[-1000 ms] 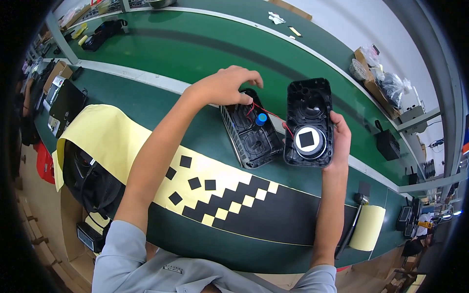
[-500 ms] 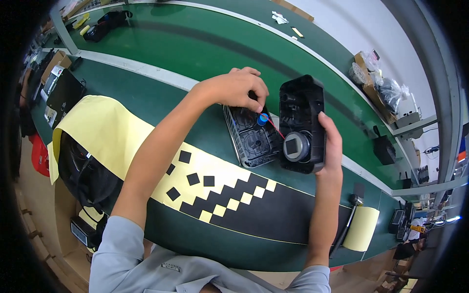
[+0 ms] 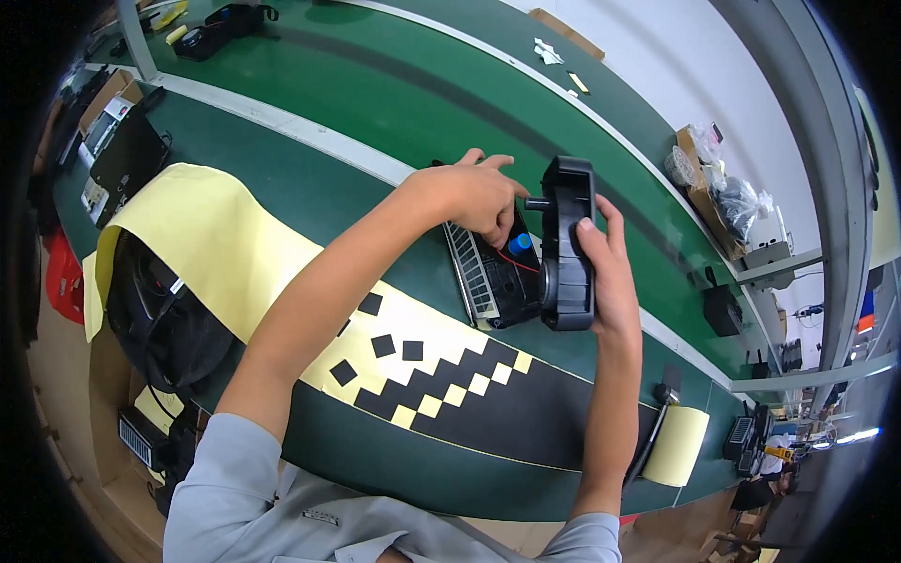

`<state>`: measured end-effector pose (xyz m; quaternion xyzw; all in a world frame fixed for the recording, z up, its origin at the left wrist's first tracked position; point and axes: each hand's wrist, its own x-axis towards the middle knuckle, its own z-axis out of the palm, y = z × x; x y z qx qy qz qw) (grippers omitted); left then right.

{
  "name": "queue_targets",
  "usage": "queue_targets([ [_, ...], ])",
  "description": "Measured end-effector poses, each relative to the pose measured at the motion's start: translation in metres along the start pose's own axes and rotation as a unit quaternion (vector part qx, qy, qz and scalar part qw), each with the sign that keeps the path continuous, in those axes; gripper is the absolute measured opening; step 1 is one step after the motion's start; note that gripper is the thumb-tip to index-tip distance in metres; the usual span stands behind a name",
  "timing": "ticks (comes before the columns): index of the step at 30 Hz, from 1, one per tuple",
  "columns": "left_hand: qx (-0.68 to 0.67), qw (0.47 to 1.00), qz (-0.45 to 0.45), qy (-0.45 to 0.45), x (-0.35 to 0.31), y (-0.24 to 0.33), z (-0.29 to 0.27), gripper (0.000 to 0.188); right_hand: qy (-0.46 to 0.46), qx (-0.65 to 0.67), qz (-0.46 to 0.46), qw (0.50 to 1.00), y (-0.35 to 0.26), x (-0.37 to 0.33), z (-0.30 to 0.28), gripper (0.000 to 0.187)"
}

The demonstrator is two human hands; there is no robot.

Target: Assembling the housing and internal components of portable solar-powered speakers on an assembly line.

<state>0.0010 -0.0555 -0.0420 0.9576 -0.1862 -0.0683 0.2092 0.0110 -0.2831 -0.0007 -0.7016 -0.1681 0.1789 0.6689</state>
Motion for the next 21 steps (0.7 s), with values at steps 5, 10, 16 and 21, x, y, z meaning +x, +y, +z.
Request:
queue_targets([
  [5,-0.083,0.994,0.002,0.066,-0.007,-0.014,-0.017,0.017,-0.024,-0.119,0.003,0.993,-0.005,0.000,0.004,0.060],
  [10,-0.170,0.974,-0.044,0.143,-0.011,-0.051,-0.031,0.023,-0.056,-0.194,0.007,0.979,-0.018,-0.003,0.020,0.061],
  [16,-0.219,0.965,-0.052,0.139,-0.007,-0.068,-0.013,0.023,-0.021,-0.323,-0.041,0.945,-0.006,0.001,0.032,0.065],
  [21,-0.207,0.964,-0.090,0.143,-0.001,-0.061,-0.010,0.024,0.002,-0.440,-0.077,0.895,-0.006,-0.005,0.050,0.071],
])
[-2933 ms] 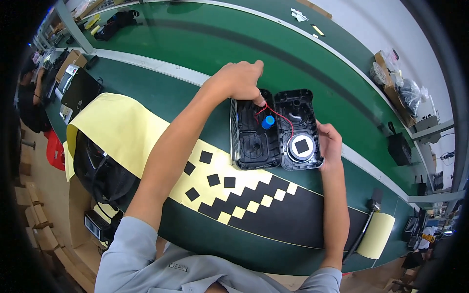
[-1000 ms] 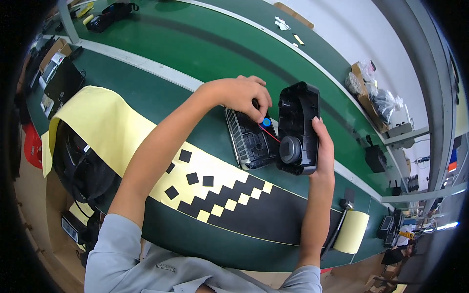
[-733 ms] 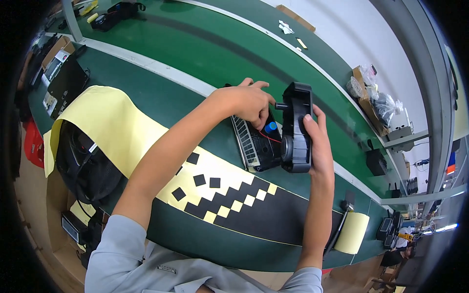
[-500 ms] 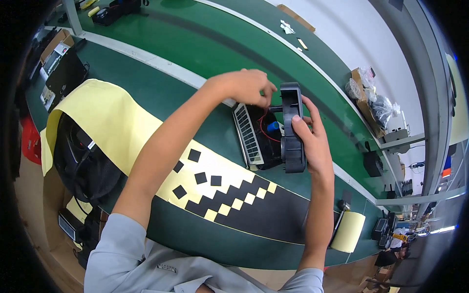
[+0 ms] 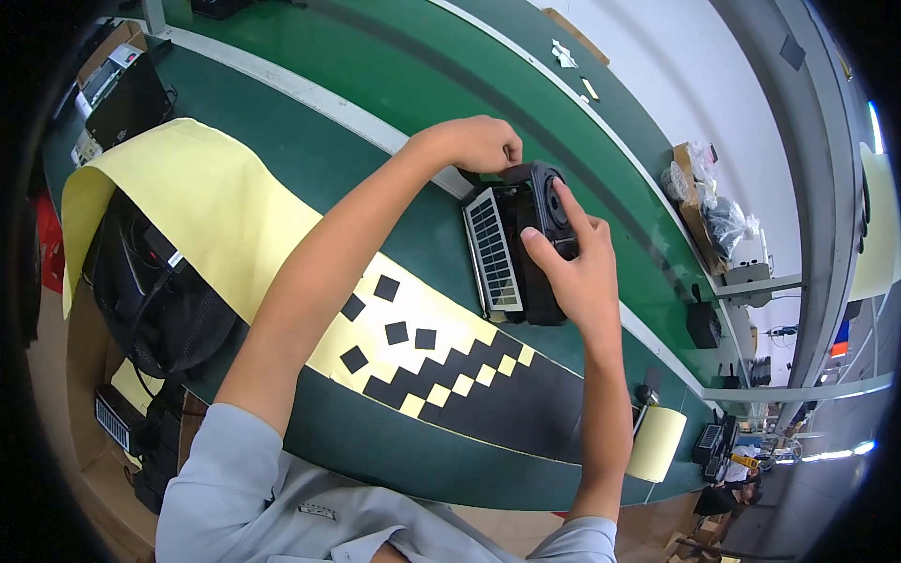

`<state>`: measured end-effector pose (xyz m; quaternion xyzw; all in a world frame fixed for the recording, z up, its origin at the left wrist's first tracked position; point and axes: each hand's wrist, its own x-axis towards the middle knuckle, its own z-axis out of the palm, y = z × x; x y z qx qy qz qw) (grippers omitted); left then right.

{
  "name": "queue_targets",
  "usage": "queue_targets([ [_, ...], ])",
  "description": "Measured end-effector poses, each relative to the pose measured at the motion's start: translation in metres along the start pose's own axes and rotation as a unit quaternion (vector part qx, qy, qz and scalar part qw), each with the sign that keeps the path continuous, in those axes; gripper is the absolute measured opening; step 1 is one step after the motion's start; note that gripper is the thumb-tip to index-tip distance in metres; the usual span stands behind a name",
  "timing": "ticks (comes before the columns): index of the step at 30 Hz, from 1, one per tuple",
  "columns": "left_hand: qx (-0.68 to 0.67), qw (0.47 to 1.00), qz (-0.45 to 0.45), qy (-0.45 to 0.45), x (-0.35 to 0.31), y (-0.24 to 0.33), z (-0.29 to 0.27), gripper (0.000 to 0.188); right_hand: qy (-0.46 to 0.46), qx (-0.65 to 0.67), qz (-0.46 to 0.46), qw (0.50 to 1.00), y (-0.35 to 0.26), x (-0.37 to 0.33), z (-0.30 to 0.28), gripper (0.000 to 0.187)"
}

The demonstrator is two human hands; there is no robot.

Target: Assembling the housing and internal components of portable solar-powered speakers on an assembly line.

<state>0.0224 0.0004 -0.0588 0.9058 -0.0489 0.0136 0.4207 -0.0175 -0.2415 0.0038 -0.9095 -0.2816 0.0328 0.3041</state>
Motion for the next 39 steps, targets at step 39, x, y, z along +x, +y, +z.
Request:
queue_targets([
  [39,0.054,0.994,-0.075,-0.059,0.008,-0.018,-0.012,0.034,-0.005,-0.172,-0.006,0.985,-0.024,0.000,0.008,0.075],
])
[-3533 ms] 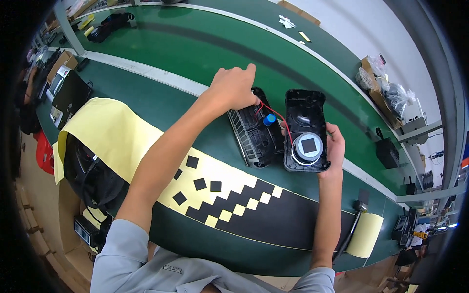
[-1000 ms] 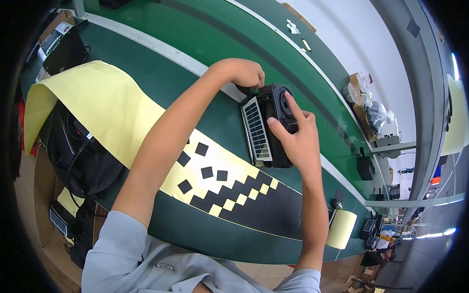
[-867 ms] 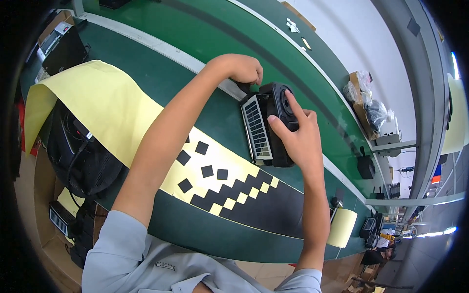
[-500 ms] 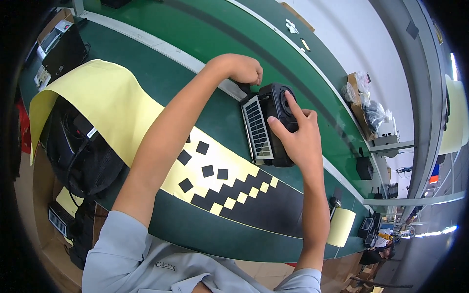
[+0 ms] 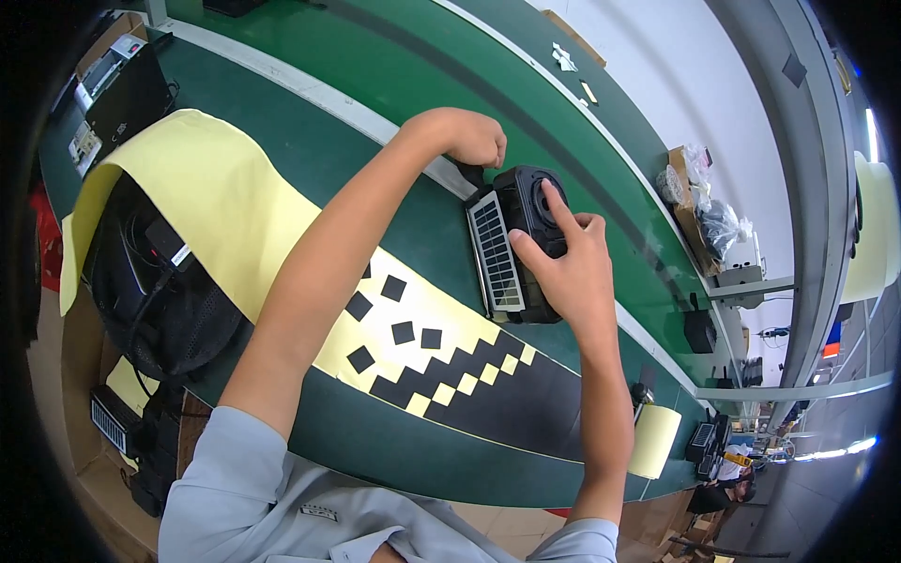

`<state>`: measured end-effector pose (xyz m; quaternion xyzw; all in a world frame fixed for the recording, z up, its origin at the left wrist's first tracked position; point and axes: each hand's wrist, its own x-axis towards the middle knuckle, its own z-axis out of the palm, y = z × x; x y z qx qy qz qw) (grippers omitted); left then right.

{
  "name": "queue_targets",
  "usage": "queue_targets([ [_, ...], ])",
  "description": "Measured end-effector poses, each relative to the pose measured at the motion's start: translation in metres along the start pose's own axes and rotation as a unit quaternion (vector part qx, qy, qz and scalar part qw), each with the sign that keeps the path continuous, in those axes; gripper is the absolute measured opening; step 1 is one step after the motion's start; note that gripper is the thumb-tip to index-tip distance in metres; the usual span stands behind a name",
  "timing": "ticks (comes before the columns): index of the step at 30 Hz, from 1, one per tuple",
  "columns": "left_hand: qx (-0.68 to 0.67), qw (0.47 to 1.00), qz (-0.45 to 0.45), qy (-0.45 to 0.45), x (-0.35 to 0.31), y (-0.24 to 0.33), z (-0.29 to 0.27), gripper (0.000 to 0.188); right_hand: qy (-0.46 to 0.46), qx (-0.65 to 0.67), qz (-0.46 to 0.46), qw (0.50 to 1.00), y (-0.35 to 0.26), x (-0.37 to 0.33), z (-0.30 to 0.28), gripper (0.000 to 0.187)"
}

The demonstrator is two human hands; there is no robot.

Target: Assembling the housing and internal components of portable solar-powered speakers on an assembly line.

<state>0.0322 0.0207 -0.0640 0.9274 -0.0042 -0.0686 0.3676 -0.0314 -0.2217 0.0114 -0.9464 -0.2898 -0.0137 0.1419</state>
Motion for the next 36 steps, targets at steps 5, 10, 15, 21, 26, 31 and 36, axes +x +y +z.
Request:
queue_targets([
  [5,0.006,1.000,0.003,-0.001,0.001,-0.003,0.000,0.035,0.014,-0.031,-0.018,0.999,0.001,0.000,0.000,0.075],
  [10,0.013,1.000,-0.007,-0.009,0.000,-0.001,-0.001,0.036,0.018,-0.037,-0.016,0.999,-0.001,-0.001,-0.002,0.074],
  [15,0.026,0.999,-0.015,-0.023,0.001,-0.001,-0.002,0.038,0.019,-0.039,-0.046,0.998,0.000,-0.002,-0.001,0.076],
  [21,-0.008,0.996,0.080,-0.046,-0.019,0.005,-0.008,0.027,0.002,-0.062,-0.043,0.997,0.007,0.002,0.002,0.076],
  [26,-0.071,0.986,0.136,-0.058,-0.022,-0.001,-0.006,0.024,-0.025,-0.032,-0.056,0.998,0.025,0.003,-0.004,0.080],
  [31,-0.035,0.984,0.173,-0.035,-0.019,0.019,0.016,0.027,-0.016,-0.037,-0.058,0.998,0.058,0.001,-0.012,0.081],
  [36,-0.021,0.980,0.197,0.018,-0.014,0.040,0.041,0.022,-0.017,-0.024,-0.066,0.997,0.082,-0.005,-0.016,0.082],
])
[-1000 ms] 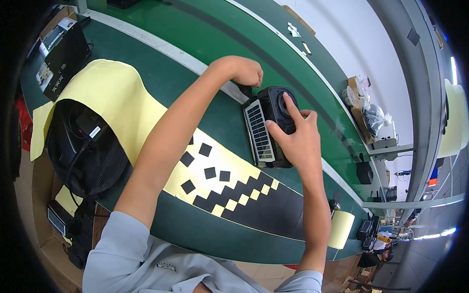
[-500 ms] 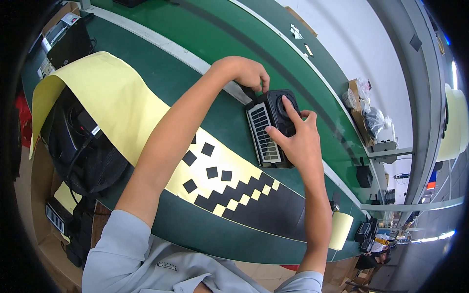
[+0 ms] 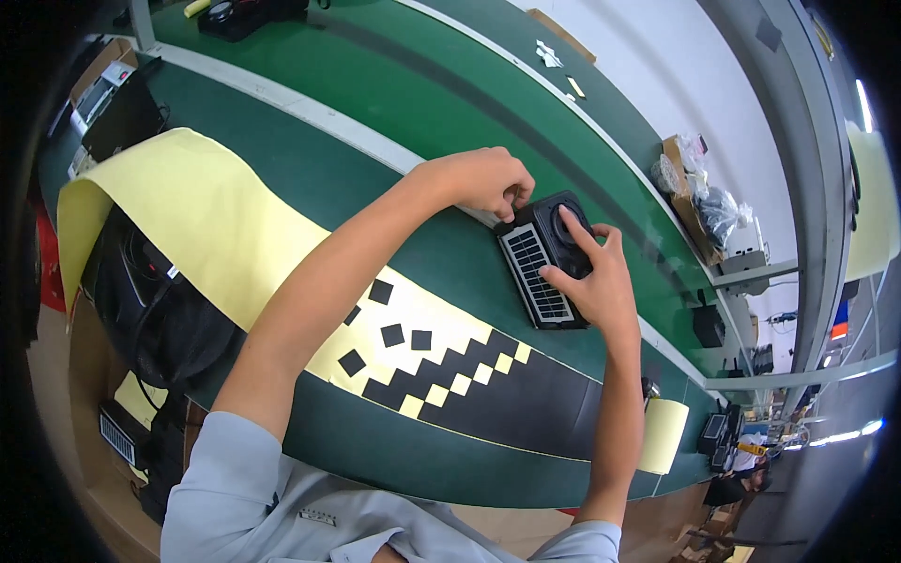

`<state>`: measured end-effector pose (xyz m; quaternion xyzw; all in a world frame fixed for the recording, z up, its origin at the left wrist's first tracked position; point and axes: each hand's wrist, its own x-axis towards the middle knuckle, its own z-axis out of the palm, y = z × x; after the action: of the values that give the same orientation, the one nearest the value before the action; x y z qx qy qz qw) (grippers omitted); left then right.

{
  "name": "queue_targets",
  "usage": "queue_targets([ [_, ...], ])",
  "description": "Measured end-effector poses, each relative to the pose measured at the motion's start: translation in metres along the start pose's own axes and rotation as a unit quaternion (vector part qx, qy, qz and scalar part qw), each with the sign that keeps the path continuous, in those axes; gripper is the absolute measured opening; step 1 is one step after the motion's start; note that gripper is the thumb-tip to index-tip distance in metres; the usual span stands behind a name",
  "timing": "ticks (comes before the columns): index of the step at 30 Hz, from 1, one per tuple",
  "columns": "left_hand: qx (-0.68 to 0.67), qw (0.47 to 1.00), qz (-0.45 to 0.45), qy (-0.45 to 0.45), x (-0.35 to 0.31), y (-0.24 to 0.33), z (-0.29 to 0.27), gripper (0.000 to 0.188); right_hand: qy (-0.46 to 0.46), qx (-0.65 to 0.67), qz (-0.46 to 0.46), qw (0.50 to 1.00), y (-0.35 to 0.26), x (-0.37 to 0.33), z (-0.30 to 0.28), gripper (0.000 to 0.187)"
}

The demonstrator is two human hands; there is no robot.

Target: Assembling the housing and internal components of portable solar-powered speakers on an assembly line.

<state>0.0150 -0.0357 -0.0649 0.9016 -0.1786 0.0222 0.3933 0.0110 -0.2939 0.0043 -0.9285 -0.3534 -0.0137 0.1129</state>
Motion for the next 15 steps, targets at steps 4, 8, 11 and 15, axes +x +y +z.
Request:
queue_targets([
  [4,0.051,0.998,0.044,0.019,0.001,0.004,0.008,0.014,0.002,0.045,0.013,0.999,0.010,-0.005,0.004,0.081],
  [8,0.071,0.996,0.054,0.027,-0.002,0.015,0.010,0.010,0.012,0.064,0.005,0.998,0.020,-0.010,0.005,0.080],
  [11,0.061,0.995,0.064,0.038,-0.004,0.016,0.013,0.009,0.013,0.074,0.003,0.997,0.022,-0.012,0.004,0.080],
  [15,0.049,0.996,0.064,0.039,-0.006,0.009,0.016,0.009,0.005,0.068,0.002,0.998,0.018,-0.013,0.006,0.078],
])
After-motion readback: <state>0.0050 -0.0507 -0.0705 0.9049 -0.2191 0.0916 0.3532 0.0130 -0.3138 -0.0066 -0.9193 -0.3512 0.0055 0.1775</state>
